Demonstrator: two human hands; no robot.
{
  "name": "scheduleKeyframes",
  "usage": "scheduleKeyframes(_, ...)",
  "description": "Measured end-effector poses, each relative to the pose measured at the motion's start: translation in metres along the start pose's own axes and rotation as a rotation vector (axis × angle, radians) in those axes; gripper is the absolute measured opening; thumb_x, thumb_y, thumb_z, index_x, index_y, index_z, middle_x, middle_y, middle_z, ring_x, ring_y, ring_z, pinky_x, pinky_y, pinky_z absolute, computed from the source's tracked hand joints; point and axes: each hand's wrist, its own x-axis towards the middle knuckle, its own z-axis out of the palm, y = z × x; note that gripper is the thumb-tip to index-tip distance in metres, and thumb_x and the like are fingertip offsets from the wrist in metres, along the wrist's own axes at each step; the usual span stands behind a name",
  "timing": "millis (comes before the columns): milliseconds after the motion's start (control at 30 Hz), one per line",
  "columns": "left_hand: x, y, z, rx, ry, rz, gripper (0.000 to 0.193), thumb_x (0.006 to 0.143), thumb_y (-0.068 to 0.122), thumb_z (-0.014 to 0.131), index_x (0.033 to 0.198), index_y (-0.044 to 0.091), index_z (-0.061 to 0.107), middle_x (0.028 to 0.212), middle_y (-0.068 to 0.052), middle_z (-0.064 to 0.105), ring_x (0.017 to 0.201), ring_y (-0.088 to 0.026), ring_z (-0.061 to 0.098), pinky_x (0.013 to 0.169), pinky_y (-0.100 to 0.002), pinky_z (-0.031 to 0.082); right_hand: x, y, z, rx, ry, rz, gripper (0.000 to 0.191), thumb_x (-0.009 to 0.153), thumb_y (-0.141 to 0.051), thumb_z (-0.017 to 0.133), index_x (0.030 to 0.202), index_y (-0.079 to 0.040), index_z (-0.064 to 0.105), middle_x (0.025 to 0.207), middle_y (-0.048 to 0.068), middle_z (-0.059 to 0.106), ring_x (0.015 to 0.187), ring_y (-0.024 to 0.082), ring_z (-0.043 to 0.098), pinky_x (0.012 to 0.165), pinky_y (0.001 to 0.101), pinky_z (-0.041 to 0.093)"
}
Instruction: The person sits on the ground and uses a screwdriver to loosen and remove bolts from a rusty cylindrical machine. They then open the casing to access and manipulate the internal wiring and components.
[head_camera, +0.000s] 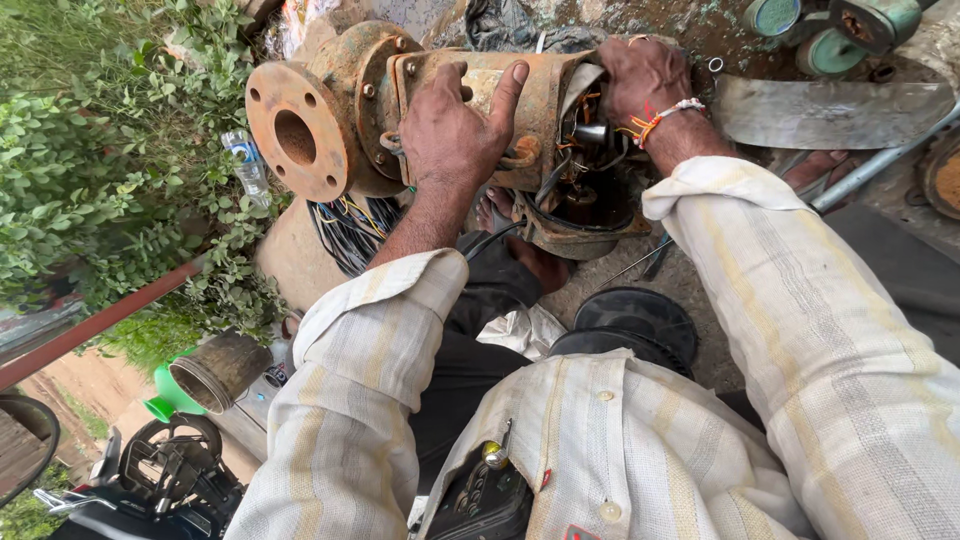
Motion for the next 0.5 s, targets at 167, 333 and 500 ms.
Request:
scheduleKeyframes(167,-0.001,0.004,-0.006,0.009,-0.019,0.017,0.072,0.089,0.074,0.064,0.098,0.002,0.068,0.081,-0.015,0.068,0.081,-0.034,0.071,0.074,-0.051,0.055,-0.018,0.021,0.016,0.038,0.275,-0.123,0.020,0.081,0.000,0.065,0.099,-0.004,0.059,0.092,0.023,0.065,0.089,0.048,0.064,0.075,0.0580,0.051)
scheduleKeyframes(333,0.001,0.004,-0.006,-0.049,-0.031,-0.013,0.073,0.088,0.075,0.062,0.100,0.003,0.067,0.081,-0.013,0.069,0.081,-0.032,0.072,0.074,-0.050,0.055,-0.047,0.027,0.040,0.007,0.186,0.108,0.024,0.090,0.002,0.059,0.114,0.002,0.055,0.084,0.024,0.059,0.081,0.042,0.065,0.068,0.0564,0.051)
scheduleKeyframes(500,0.004,0.004,-0.006,0.021,-0.063,0.002,0.073,0.090,0.076,0.061,0.092,0.003,0.065,0.078,-0.016,0.067,0.081,-0.034,0.070,0.074,-0.052,0.055,-0.074,0.041,0.042,-0.082,0.295,0.155,0.026,0.086,-0.005,0.065,0.110,0.000,0.055,0.090,0.025,0.060,0.085,0.046,0.063,0.072,0.0583,0.050)
